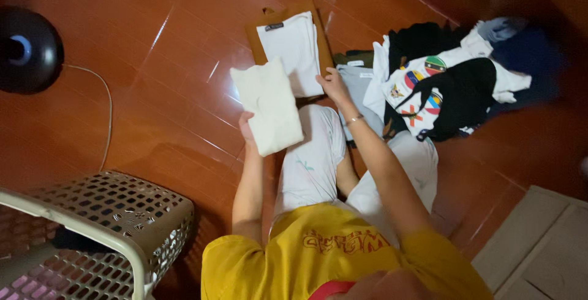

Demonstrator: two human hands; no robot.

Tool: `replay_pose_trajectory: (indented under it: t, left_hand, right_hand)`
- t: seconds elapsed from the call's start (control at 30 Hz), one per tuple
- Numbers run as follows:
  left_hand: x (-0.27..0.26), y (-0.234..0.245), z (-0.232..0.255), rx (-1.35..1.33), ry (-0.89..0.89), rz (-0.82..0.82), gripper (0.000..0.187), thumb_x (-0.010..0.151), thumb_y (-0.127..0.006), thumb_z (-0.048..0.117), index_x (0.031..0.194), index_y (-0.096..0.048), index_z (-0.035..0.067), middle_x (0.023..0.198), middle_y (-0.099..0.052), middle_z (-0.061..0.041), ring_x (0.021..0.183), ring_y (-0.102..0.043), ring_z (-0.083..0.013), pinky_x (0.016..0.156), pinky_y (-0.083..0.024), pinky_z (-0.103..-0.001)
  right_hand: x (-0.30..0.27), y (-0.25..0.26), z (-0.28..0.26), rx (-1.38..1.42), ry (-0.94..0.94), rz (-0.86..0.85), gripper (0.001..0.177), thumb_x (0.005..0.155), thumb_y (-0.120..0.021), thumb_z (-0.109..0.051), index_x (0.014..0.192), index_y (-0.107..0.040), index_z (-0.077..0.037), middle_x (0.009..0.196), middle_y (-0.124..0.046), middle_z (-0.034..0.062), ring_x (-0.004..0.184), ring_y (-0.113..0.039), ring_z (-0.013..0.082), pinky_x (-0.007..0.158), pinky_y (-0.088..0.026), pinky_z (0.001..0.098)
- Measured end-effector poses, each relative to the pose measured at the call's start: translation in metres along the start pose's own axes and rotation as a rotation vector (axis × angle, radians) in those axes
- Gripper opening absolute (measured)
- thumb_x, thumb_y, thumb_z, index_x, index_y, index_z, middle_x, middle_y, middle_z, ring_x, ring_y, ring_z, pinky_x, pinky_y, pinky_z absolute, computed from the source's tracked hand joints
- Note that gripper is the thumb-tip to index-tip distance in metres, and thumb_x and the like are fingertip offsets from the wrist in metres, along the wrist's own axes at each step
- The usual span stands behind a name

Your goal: The person sits on the floor and folds several garments one by one, including a white towel, a white shirt, a white t-shirt with flag graphics, and a dark blue t-shirt. Each item is smoothed, folded into a compact rectangle, and placed on a small wooden board.

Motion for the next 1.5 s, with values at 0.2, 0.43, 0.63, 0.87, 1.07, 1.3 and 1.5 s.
replay_pose_trajectory:
  t: [0.2,0.43,0.63,0.87,1.07,1.3,1.5]
  left_hand:
    - [0.019,0.019,0.045,-0.012,-0.093,0.052,0.083,0.073,-0.057,0.024,0.150,-0.041,-0.001,0.145,-0.054,-0.025,0.131,-0.055,-0.0444,0.117,-0.041,-0.056]
    - [0.053,0.059,0.065,-0.044,-0.154,0.041,0.075,0.079,-0.057,0.021,0.149,-0.045,-0.003,0.141,-0.058,-0.025,0.128,-0.057,-0.0417,0.116,-0.044,-0.051]
    - [0.098,0.040,0.062,-0.059,-0.109,-0.011,0.075,0.079,-0.057,0.022,0.149,-0.045,-0.002,0.141,-0.058,-0.025,0.127,-0.058,-0.0418,0.114,-0.046,-0.051]
    - [0.173,0.005,0.016,-0.127,0.041,-0.146,0.073,0.079,-0.058,0.024,0.147,-0.047,-0.001,0.139,-0.059,-0.024,0.125,-0.059,-0.0422,0.112,-0.047,-0.052]
    - [0.222,0.069,-0.020,0.180,0.101,0.142,0.065,0.083,-0.057,0.019,0.144,-0.048,-0.004,0.136,-0.060,-0.024,0.122,-0.062,-0.0412,0.110,-0.050,-0.053]
    - [0.230,0.090,-0.029,0.135,0.215,0.141,0.063,0.085,-0.057,0.018,0.142,-0.049,-0.006,0.133,-0.063,-0.025,0.121,-0.063,-0.0409,0.110,-0.051,-0.052]
    - [0.237,0.062,-0.031,0.222,0.009,-0.012,0.065,0.093,-0.046,0.038,0.142,-0.048,-0.006,0.135,-0.062,-0.026,0.122,-0.061,-0.0405,0.107,-0.051,-0.051]
  right_hand:
    - [0.040,-0.053,0.001,0.315,-0.184,-0.195,0.061,0.085,-0.088,-0.029,0.127,-0.066,0.009,0.113,-0.075,0.0133,0.102,-0.073,0.0262,0.088,-0.059,0.0363]
    - [0.057,-0.103,-0.017,0.688,-0.346,-0.553,0.059,0.076,-0.080,-0.004,0.130,-0.058,-0.001,0.120,-0.070,0.0118,0.105,-0.071,0.0227,0.093,-0.060,0.0367]
    - [0.077,-0.032,-0.015,0.787,-0.254,-0.575,0.060,0.082,-0.079,-0.004,0.137,-0.059,0.005,0.126,-0.070,0.0122,0.111,-0.069,0.0244,0.099,-0.056,0.0361]
    - [0.051,0.148,-0.004,0.662,-0.033,-0.412,0.073,0.085,-0.078,-0.005,0.151,-0.046,0.005,0.141,-0.060,0.0110,0.126,-0.059,0.0197,0.108,-0.048,0.0315]
    - [0.029,0.167,0.035,0.598,-0.222,-0.324,0.071,0.082,-0.079,-0.003,0.147,-0.050,0.005,0.135,-0.064,0.0127,0.120,-0.062,0.0222,0.104,-0.050,0.0344]
    - [0.053,0.074,-0.012,0.629,-0.054,-0.534,0.070,0.084,-0.081,-0.007,0.147,-0.051,0.001,0.136,-0.064,0.0087,0.122,-0.061,0.0193,0.107,-0.049,0.0349]
    - [0.056,-0.016,-0.043,0.813,-0.027,-0.675,0.073,0.082,-0.084,-0.007,0.146,-0.050,0.002,0.137,-0.063,0.0090,0.125,-0.060,0.0195,0.110,-0.049,0.0373]
Point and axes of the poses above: each hand's wrist, its own x-axis towards the middle knuckle, its own y-axis out of the back of the hand, z = x × y, the point moved 8 cm from there along x, towards the middle knuckle
